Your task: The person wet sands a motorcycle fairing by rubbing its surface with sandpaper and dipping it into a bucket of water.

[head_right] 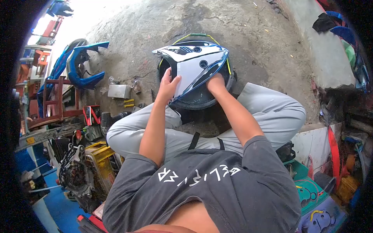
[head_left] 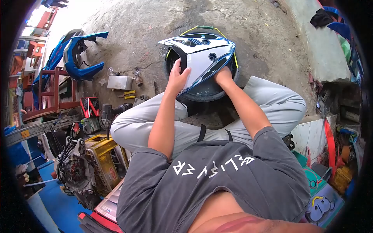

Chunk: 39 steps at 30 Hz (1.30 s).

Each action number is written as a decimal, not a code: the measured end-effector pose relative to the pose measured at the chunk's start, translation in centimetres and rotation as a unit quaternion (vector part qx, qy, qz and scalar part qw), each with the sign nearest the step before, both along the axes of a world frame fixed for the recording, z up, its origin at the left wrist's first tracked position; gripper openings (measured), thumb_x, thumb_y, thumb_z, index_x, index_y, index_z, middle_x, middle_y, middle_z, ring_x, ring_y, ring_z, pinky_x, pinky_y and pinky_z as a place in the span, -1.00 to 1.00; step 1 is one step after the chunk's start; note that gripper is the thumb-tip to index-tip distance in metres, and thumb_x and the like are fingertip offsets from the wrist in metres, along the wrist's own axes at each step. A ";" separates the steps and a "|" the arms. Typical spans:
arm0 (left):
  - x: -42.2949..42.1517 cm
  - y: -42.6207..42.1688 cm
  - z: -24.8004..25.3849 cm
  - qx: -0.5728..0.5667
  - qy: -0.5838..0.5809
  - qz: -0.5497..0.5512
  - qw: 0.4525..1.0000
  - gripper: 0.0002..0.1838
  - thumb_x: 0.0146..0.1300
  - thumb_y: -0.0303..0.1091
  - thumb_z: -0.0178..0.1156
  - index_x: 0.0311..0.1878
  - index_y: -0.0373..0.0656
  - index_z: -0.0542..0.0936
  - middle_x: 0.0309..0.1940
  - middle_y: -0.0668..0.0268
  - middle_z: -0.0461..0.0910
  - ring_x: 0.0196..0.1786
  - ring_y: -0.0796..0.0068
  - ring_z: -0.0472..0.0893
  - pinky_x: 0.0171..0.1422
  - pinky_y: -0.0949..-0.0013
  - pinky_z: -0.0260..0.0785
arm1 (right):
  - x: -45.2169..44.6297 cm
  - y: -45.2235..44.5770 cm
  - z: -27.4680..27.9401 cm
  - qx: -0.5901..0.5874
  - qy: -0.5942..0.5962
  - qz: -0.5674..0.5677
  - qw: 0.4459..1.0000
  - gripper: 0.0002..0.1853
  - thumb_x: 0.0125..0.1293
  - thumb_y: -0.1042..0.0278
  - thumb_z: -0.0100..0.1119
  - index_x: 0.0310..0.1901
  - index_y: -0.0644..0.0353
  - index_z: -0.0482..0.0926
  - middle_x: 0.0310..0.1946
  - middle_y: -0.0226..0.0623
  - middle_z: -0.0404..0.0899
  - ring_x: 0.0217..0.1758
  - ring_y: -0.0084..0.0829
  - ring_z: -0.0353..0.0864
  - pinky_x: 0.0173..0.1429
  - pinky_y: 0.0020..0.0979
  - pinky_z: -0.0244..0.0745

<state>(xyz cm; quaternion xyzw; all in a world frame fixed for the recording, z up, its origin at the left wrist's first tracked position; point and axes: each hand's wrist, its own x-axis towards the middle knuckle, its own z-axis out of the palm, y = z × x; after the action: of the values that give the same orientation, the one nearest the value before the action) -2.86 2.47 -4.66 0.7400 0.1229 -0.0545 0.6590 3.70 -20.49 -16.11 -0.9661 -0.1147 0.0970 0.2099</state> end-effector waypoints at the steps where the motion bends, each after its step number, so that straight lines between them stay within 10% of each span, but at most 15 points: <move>1: 0.0 0.1 -0.5 0.049 -0.005 0.005 0.999 -0.24 0.45 -0.32 0.35 0.61 -0.37 0.32 0.42 -0.11 0.59 0.43 0.10 0.61 0.51 0.16 0.44 | -0.4 0.1 0.8 0.028 -0.015 -0.004 0.999 -0.66 0.47 0.30 0.09 0.12 0.11 0.78 0.11 0.03 0.79 0.15 0.11 0.80 0.22 0.01 0.73; 11: 0.3 0.0 -2.9 0.178 -0.010 0.017 0.984 -0.07 0.42 -0.04 0.42 0.63 -0.49 0.28 0.59 -0.30 0.38 0.67 -0.13 0.38 0.73 0.09 0.20 | -1.5 -0.3 9.0 -0.136 0.174 0.211 0.952 -0.68 0.25 0.49 0.16 -0.03 0.45 0.76 0.01 0.31 0.75 0.13 0.29 0.75 0.28 0.05 0.68; 20: -0.2 -0.4 -2.1 0.267 -0.021 0.012 0.963 -0.11 0.41 0.13 0.38 0.50 -0.48 0.45 0.37 -0.37 0.57 0.50 -0.21 0.56 0.60 0.03 0.39 | -0.8 -3.9 17.1 0.120 0.104 0.160 0.974 -0.75 0.37 0.26 0.37 -0.07 0.27 0.77 -0.12 -0.03 0.76 -0.01 -0.08 0.77 0.15 -0.15 0.65; 24: 2.4 3.1 5.1 0.490 0.099 -0.259 0.826 -0.23 0.27 0.34 0.42 0.16 -0.25 0.68 0.06 -0.08 0.79 0.21 -0.11 0.75 0.31 -0.06 0.60 | 0.5 -4.4 23.7 0.164 -0.034 0.096 0.981 -0.75 0.40 0.24 0.41 -0.06 0.26 0.79 -0.17 0.01 0.77 -0.15 -0.13 0.78 0.02 -0.17 0.63; 32: 6.2 6.4 15.0 0.560 0.002 -0.352 0.750 -0.13 0.38 0.26 0.38 0.57 -0.12 0.45 0.14 -0.15 0.76 0.26 -0.19 0.71 0.38 -0.09 0.54 | 4.1 -5.2 34.8 0.135 -0.148 0.216 0.956 -0.80 0.44 0.37 0.44 -0.05 0.33 0.74 -0.16 -0.17 0.71 -0.22 -0.38 0.71 -0.05 -0.33 0.61; 39: 9.0 5.1 14.7 0.543 -0.003 -0.412 0.732 -0.11 0.37 0.25 0.39 0.61 -0.08 0.43 0.26 -0.16 0.70 0.36 -0.18 0.65 0.49 -0.07 0.45 | 9.6 -4.8 32.8 0.160 -0.176 0.236 0.942 -0.77 0.45 0.35 0.44 0.00 0.34 0.75 -0.17 -0.15 0.74 -0.15 -0.33 0.78 0.02 -0.30 0.69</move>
<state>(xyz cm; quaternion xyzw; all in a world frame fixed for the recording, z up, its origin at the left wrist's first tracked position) 6.13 7.61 10.04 0.9501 -0.1873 -0.2427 0.0583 13.31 -25.26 16.72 -0.8667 -0.3888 -0.0473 0.3090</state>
